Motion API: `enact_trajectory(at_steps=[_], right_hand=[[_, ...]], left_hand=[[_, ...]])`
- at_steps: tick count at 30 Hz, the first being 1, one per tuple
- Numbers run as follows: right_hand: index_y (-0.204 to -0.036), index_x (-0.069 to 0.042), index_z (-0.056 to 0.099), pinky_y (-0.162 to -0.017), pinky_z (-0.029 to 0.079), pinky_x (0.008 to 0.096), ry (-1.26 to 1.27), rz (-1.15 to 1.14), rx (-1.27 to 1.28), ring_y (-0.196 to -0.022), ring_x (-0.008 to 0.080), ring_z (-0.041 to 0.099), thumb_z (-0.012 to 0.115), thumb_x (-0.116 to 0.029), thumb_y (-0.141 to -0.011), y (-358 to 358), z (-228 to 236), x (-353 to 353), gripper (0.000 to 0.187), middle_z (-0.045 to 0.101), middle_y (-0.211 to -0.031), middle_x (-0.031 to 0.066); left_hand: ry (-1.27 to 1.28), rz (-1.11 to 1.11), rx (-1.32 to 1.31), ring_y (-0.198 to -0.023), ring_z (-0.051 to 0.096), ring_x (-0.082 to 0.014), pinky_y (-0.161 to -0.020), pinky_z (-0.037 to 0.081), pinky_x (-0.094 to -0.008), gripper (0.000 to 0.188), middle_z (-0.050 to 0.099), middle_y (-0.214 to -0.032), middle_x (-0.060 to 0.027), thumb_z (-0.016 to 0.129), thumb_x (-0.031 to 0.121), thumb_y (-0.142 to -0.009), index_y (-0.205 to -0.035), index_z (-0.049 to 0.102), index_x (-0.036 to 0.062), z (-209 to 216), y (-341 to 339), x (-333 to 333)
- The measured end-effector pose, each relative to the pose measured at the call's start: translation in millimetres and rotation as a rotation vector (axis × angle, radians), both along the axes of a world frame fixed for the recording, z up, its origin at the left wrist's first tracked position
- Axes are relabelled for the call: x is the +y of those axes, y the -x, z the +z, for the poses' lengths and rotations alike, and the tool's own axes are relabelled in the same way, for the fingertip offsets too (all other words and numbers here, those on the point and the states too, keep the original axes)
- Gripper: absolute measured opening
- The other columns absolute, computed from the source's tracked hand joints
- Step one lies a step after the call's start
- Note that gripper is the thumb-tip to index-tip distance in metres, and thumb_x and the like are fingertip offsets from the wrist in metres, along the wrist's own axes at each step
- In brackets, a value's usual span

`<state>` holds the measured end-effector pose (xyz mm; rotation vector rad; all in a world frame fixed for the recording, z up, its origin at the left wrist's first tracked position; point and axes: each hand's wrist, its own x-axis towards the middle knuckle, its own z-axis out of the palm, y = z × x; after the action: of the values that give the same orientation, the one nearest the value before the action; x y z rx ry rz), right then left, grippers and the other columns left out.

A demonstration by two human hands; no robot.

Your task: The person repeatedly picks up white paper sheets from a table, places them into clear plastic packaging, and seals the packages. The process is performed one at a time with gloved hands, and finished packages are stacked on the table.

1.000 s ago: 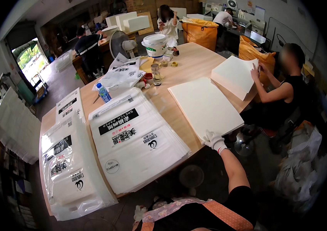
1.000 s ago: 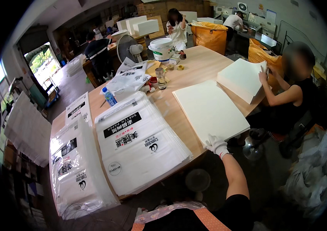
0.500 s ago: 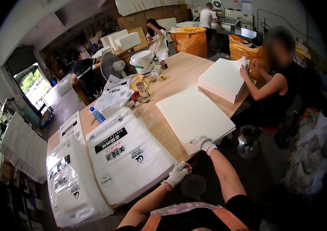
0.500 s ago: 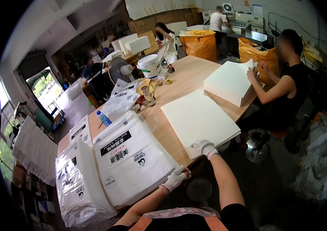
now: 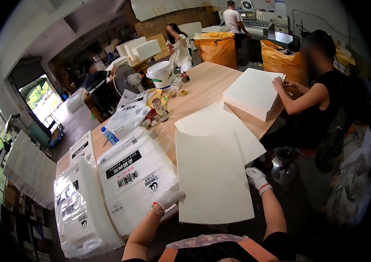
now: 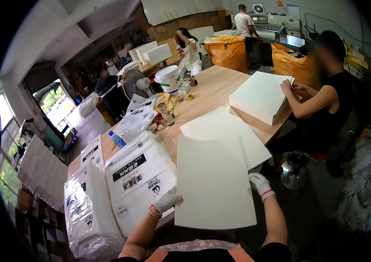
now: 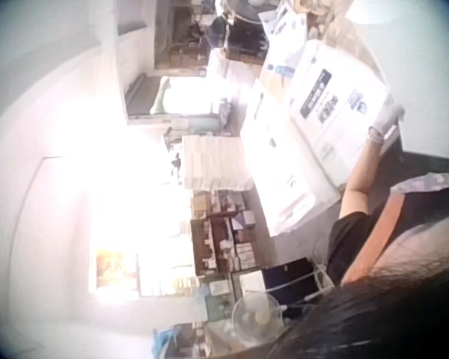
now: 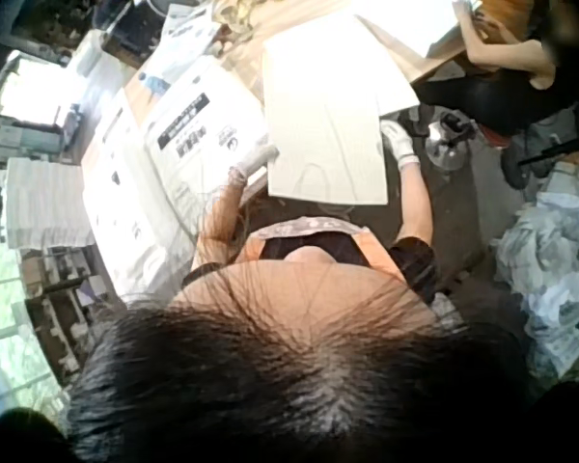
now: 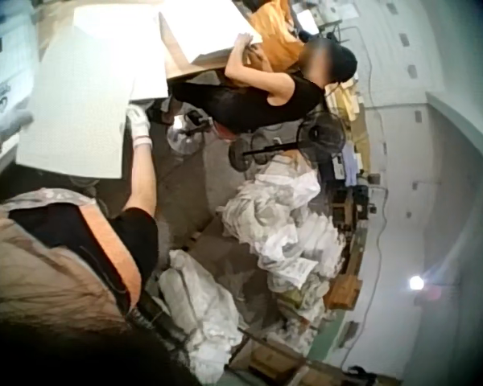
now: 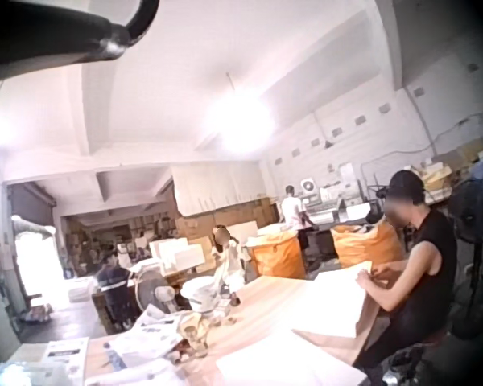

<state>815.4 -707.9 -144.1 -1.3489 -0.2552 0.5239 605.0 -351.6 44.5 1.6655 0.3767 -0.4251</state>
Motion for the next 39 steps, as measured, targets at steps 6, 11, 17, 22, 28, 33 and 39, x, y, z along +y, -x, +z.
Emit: enact_trajectory(at_steps=[6, 11, 17, 22, 28, 33, 39], right_hand=[[-0.103, 0.002, 0.058, -0.073, 0.049, 0.032, -0.235, -0.05, 0.13, -0.085, 0.0173, 0.06, 0.06, -0.046, -0.084, 107, 65, 72, 0.052, 0.061, -0.098, 0.0133], [-0.094, 0.004, 0.063, -0.064, 0.05, 0.0293, 0.394, -0.316, -0.068, -0.073, 0.0139, 0.06, 0.066, -0.013, -0.075, 142, 60, 110, 0.026, 0.065, -0.083, 0.008], [-0.085, 0.005, 0.063, -0.061, 0.049, 0.0285, 0.256, -0.303, -0.219, -0.067, 0.0143, 0.06, 0.059, -0.005, -0.076, 158, 74, 79, 0.015, 0.065, -0.077, 0.0082], [-0.082, 0.004, 0.063, -0.059, 0.051, 0.0294, 0.459, -0.143, -0.468, -0.064, 0.0193, 0.064, 0.057, -0.002, -0.07, 199, 158, 80, 0.015, 0.066, -0.072, 0.0116], [-0.083, -0.008, 0.067, -0.057, 0.05, 0.0373, 0.717, 0.241, -0.867, -0.064, 0.0323, 0.062, 0.059, -0.016, -0.066, 249, 231, 96, 0.02, 0.064, -0.075, 0.0138], [-0.079, -0.007, 0.066, -0.06, 0.049, 0.0439, 1.031, 0.742, -1.056, -0.067, 0.0369, 0.061, 0.053, -0.032, -0.076, 286, 245, 153, 0.028, 0.063, -0.075, 0.0186], [-0.082, -0.003, 0.063, -0.062, 0.048, 0.0465, 1.187, 0.85, -0.782, -0.072, 0.0394, 0.061, 0.049, -0.041, -0.079, 298, 223, 159, 0.041, 0.061, -0.074, 0.0235]], left_hand=[[-1.016, -0.39, -0.24, -0.13, 0.019, -0.0421, -0.106, 0.019, -0.0491, 0.083, 0.021, -0.139, -0.028, 0.063, 0.035, -0.074, -0.135, 0.024, -0.0059, -42, 3, -120], [-0.714, -0.552, -0.497, -0.133, 0.02, -0.0385, -0.108, 0.019, -0.0465, 0.082, 0.022, -0.143, -0.0249, 0.064, 0.037, -0.075, -0.136, 0.028, -0.0034, -76, 13, -115], [-0.982, 0.542, -0.265, -0.079, 0.058, -0.0304, -0.07, 0.047, -0.0386, 0.023, 0.062, -0.091, -0.0103, 0.066, 0.024, -0.077, -0.096, 0.061, 0.0122, -99, 142, 86], [-1.039, 0.384, -0.2, -0.081, 0.059, -0.0289, -0.07, 0.047, -0.0394, 0.019, 0.063, -0.088, -0.008, 0.064, 0.03, -0.076, -0.078, 0.066, 0.0113, -101, 161, 155], [-0.393, 0.172, -0.031, -0.075, 0.06, -0.0252, -0.068, 0.047, -0.0341, 0.019, 0.063, -0.084, -0.0088, 0.05, 0.019, -0.083, -0.096, 0.061, 0.009, -74, 109, 164], [-0.305, 0.187, -0.401, -0.069, 0.053, -0.0145, -0.065, 0.046, -0.0305, 0.01, 0.056, -0.077, -0.0022, 0.056, 0.016, -0.081, -0.086, 0.058, 0.0082, -175, 59, 269], [0.51, 0.432, -0.617, -0.061, 0.047, -0.0081, -0.057, 0.042, -0.024, 0.003, 0.049, -0.07, 0.0032, 0.055, 0.013, -0.082, -0.081, 0.054, 0.0113, 115, 42, 238]])
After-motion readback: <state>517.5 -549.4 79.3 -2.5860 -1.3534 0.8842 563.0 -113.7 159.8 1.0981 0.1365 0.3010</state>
